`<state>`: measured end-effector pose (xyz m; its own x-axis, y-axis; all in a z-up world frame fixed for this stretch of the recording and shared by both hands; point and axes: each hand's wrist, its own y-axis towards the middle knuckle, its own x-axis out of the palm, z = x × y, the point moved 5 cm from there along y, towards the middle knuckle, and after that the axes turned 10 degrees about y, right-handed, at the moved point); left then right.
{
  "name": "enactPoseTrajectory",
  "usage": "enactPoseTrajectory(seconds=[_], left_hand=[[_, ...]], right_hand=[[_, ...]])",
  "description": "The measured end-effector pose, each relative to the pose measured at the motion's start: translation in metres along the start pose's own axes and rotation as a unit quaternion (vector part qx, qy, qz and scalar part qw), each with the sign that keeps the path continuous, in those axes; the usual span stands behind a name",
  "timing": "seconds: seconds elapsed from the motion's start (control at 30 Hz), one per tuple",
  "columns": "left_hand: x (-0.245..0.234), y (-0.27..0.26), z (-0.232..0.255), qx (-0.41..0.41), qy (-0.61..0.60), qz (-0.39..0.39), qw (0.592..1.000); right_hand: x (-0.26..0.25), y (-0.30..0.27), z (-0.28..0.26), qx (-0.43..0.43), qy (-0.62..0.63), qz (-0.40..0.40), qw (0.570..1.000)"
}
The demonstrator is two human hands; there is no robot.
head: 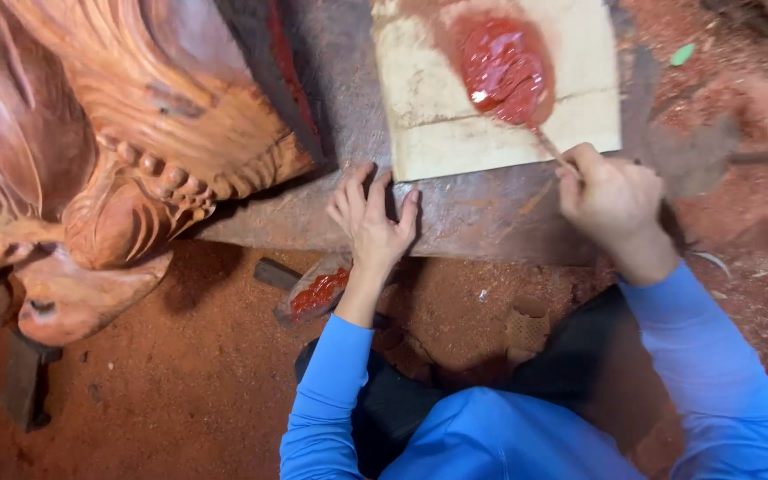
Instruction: Mixing wood filler on a cardboard palette and applying it to cracks in a large wooden sculpture using a wooden stick.
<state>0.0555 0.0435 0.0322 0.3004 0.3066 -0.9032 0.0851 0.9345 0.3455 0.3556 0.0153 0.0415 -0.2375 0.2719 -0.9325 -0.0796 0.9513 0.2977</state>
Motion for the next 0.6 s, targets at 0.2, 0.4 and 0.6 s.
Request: enactPoseTrajectory(seconds=[0.2,0.4,0.6], left_hand=[[-0.122,-0.018,-0.070,-0.020,-0.220,-0.032,0.975],[-0.146,-0.162,-0.256,-0.343,-0.232,0.097,0.905],[-0.063,-0.353,-0.401,-0.692,-0.351,0.168,0.608]], right_hand=[[0.034,-0.086,0.050,0.238,0.600,-0.142,0.750],[0.007,-0.092,-0.127,0.061,0.427,-0.454,0.780],[0.160,-0.145,-0.175,0.517,0.538,-0.360,0.560]])
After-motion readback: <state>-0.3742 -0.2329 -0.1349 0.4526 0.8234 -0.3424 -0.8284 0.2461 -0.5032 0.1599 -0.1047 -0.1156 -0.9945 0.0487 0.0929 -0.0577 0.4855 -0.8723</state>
